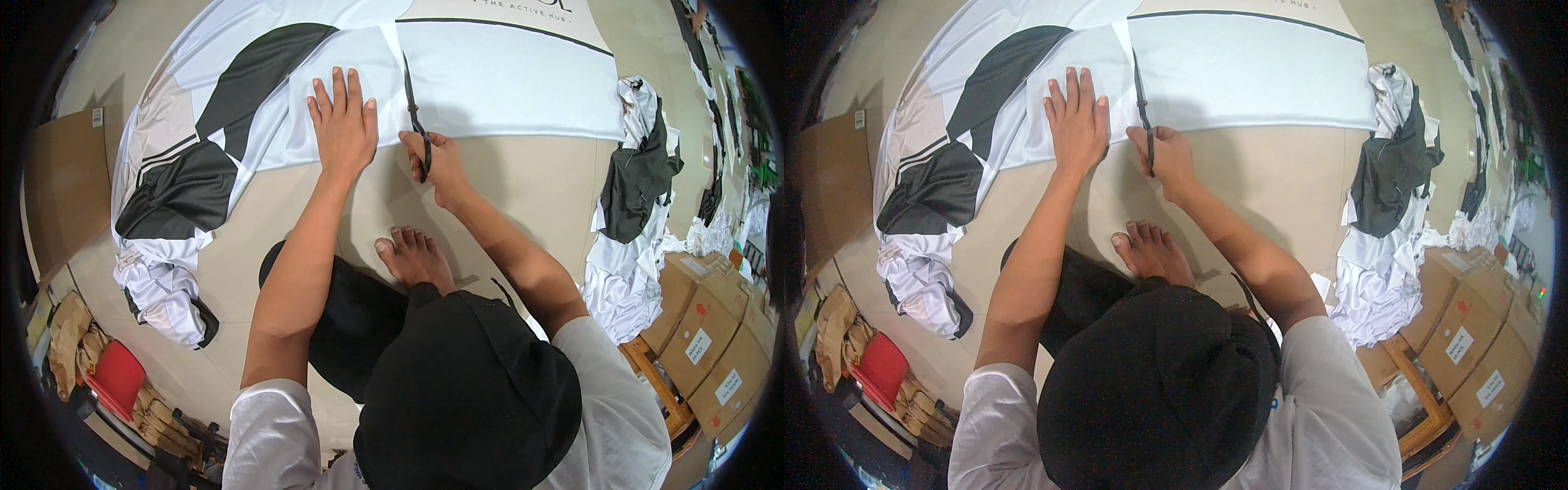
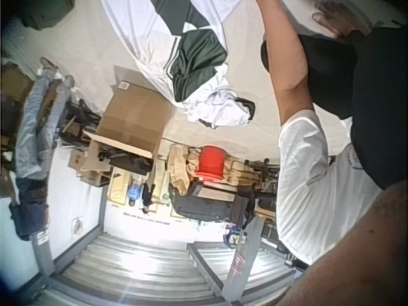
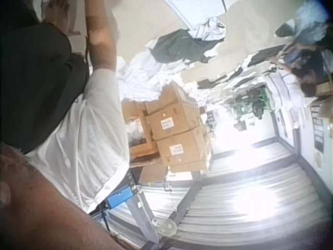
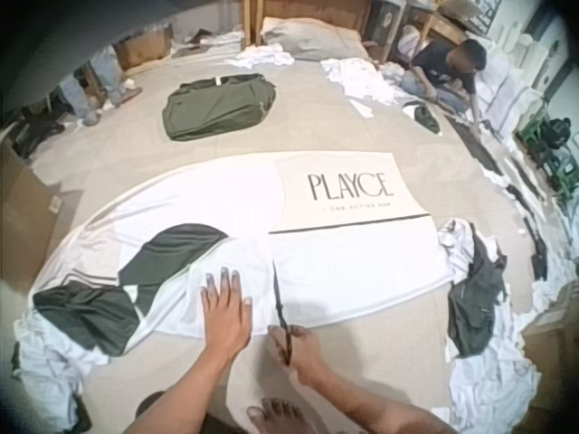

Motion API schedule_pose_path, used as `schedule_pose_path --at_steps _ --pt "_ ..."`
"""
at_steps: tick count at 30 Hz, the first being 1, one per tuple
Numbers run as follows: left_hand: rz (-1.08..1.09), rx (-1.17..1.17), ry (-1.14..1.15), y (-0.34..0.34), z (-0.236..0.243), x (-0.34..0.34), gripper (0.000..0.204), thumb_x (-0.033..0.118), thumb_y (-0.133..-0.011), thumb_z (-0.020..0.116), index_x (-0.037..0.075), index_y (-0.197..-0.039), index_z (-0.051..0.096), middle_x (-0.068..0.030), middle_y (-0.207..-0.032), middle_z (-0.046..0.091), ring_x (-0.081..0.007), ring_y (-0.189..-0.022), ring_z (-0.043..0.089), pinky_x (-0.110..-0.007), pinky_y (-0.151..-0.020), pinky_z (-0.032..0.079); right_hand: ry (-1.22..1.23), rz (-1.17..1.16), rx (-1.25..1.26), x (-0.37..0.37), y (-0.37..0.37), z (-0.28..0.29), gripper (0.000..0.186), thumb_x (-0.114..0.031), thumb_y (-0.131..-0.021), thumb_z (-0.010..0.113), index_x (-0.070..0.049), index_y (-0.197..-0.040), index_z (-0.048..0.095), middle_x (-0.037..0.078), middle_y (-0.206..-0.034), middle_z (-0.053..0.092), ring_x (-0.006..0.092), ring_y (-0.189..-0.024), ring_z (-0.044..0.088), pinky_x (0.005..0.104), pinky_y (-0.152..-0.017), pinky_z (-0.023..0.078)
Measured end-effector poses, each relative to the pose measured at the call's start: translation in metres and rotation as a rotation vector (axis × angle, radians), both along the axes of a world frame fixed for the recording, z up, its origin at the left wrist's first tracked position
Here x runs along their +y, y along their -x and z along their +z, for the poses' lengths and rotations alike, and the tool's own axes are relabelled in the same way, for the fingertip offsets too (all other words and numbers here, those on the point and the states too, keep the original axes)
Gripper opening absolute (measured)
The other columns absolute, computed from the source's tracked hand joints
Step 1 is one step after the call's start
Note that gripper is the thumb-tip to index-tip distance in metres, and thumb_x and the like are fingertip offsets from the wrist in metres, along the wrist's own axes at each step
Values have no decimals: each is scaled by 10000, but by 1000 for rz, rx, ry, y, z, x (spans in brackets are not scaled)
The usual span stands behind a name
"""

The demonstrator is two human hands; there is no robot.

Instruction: The person sits on the floor and uses scissors to cut a large white fabric sheet that has a printed logo. They trim the edges of the fabric, following the printed design, and remove excess material.

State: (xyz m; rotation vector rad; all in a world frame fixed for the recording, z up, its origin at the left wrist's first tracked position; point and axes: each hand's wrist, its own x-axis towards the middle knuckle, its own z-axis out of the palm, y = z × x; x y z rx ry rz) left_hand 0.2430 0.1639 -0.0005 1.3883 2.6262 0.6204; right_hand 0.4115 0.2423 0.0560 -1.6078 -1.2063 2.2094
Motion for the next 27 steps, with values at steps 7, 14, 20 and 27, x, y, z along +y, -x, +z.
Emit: schedule_pose_path --at_steps 7,14,20,27 --pt "-1 14 13 0 1 0 658 368 -1144 445 50 -1716 368 -212 -1809 268 -544 -1658 145 -647 -1344 108 -8 -2 -4 3 4 -1 334 -342 -913 846 -100 -817 638 -2 -654 577 111 -514 505 290 -506 405" --pt "0 15 14 0 0 0 660 376 -1147 441 51 -1718 367 -213 -1809 269 -546 -1659 141 -649 -1343 107 -16 -38 16 1 2 -9 345 -281 -889 874 -69 -786 622 24 -628 596 120 -487 536 291 -457 392" --pt "1 16 19 0 0 0 659 374 -1148 438 54 -1720 364 -214 -1808 270 -543 -1661 139 -651 -1343 105 -20 -31 -2 0 2 -8 333 -260 -902 866 -66 -785 622 23 -627 593 119 -490 537 292 -457 393" --pt "-2 42 -7 0 -2 0 649 375 -1149 437 55 -1710 373 -219 -1797 293 -561 -1639 189 -674 -1326 146 -11 4 0 9 9 1 343 -337 -902 856 -93 -805 635 2 -650 585 119 -507 518 294 -493 406"
